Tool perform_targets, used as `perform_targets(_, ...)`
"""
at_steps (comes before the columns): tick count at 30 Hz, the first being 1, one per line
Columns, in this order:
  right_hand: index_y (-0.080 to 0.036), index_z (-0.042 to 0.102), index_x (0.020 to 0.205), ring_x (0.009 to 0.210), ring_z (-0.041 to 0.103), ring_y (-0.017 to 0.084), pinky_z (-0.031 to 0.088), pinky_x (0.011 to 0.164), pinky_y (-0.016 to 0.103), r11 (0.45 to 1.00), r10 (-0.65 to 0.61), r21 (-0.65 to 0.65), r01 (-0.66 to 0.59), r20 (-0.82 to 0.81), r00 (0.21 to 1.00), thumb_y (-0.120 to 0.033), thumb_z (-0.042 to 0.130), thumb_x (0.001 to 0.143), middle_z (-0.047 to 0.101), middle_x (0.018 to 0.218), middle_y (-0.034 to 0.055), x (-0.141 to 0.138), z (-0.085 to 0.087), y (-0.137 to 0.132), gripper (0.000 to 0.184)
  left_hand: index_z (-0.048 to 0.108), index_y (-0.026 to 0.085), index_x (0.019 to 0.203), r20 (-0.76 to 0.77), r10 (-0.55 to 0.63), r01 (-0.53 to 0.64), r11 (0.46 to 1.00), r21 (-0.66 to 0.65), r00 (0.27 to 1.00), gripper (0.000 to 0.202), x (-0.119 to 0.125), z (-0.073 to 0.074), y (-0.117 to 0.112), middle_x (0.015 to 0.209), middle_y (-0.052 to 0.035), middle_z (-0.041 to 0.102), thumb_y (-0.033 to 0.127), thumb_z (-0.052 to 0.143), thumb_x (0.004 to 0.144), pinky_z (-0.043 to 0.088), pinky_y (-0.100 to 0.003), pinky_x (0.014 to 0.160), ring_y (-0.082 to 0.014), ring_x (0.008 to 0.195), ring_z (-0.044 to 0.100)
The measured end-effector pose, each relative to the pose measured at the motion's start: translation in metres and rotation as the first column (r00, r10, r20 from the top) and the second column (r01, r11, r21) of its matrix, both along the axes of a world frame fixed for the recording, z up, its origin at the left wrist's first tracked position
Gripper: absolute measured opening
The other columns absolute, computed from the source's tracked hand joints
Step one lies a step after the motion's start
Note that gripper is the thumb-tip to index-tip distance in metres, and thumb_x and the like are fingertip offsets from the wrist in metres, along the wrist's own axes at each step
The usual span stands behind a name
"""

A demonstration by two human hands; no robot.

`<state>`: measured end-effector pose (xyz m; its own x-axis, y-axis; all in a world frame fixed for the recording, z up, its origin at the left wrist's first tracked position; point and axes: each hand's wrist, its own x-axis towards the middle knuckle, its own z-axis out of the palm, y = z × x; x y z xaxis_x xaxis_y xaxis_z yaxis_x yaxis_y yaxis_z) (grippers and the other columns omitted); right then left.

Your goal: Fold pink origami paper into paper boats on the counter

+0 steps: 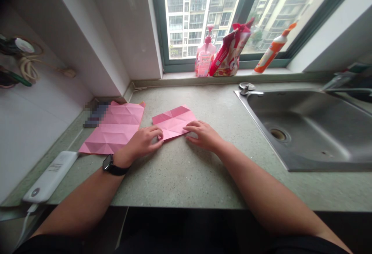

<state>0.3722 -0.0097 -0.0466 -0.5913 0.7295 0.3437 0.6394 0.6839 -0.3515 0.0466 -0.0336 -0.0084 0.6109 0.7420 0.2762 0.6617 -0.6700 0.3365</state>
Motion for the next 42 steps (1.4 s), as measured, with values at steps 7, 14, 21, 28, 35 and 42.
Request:
perform_targets(7,-0.033,0.079,0.132,0.117,0.074,0.032,0.060,0.102,0.054,0.996,-0.043,0.074,0.042,0.023,0.999,-0.027,0.080,0.094,0.079,0.131,0.0093,0.000,-0.001,0.001,0.038,0.074,0.020,0.101,0.173,0.028,-0.032,0.999,0.023,0.985,0.013,0.001,0.001,-0.002,0.101,-0.0062,0.079,0.024,0.062,0.105,0.053,-0.032,0.078,-0.0210,0.088,0.073)
perform_targets(14,-0.027,0.082,0.108,0.103,0.075,0.030,0.060,0.091,0.049,0.977,-0.146,0.142,0.157,-0.091,0.985,-0.019,0.067,0.097,0.082,0.115,0.0096,0.008,0.001,0.006,0.020,0.071,0.021,0.105,0.415,0.001,-0.061,0.989,0.132,0.910,0.013,-0.001,0.008,-0.001,0.102,-0.0071,0.078,0.022,0.058,0.107,0.058,-0.036,0.089,-0.0228,0.098,0.075)
perform_targets(21,-0.026,0.078,0.092,0.080,0.073,0.022,0.059,0.075,0.038,0.954,-0.183,0.110,0.280,-0.527,0.830,-0.031,0.073,0.099,0.078,0.087,0.0029,0.003,0.028,-0.004,0.010,0.067,0.021,0.114,0.589,0.168,-0.295,0.947,0.126,0.791,0.011,-0.007,0.005,0.007,0.108,-0.0070,0.074,0.028,0.059,0.110,0.061,-0.039,0.096,-0.0230,0.105,0.073)
perform_targets(28,-0.039,0.083,0.115,0.084,0.072,0.020,0.060,0.076,0.038,0.804,-0.038,0.522,0.285,-0.434,0.900,-0.015,0.074,0.098,0.077,0.098,0.0009,-0.005,0.051,-0.035,0.031,0.051,0.025,0.153,0.490,0.093,-0.266,0.917,0.296,0.867,0.058,-0.004,0.007,0.000,0.144,-0.0143,0.062,0.031,0.075,0.101,0.051,-0.055,0.120,-0.0317,0.139,0.059)
perform_targets(35,-0.042,0.060,0.157,0.086,0.069,0.020,0.057,0.079,0.037,0.824,0.200,0.563,-0.067,-0.178,0.963,-0.012,0.073,0.098,0.077,0.103,0.0004,-0.027,0.048,-0.045,0.068,0.078,0.026,0.113,0.302,-0.040,-0.057,0.951,0.304,0.953,0.017,0.004,0.007,-0.009,0.118,-0.0069,0.073,0.016,0.071,0.100,0.060,-0.039,0.090,-0.0228,0.100,0.068)
perform_targets(42,-0.040,0.051,0.165,0.121,0.068,0.036,0.056,0.107,0.057,0.962,-0.057,0.258,0.094,-0.146,0.988,-0.027,0.076,0.097,0.075,0.133,0.0097,-0.005,0.038,-0.024,0.073,0.077,0.023,0.102,0.504,0.073,-0.165,0.976,0.141,0.861,0.021,0.001,0.008,-0.005,0.104,-0.0054,0.075,0.007,0.064,0.096,0.062,-0.034,0.087,-0.0213,0.098,0.074)
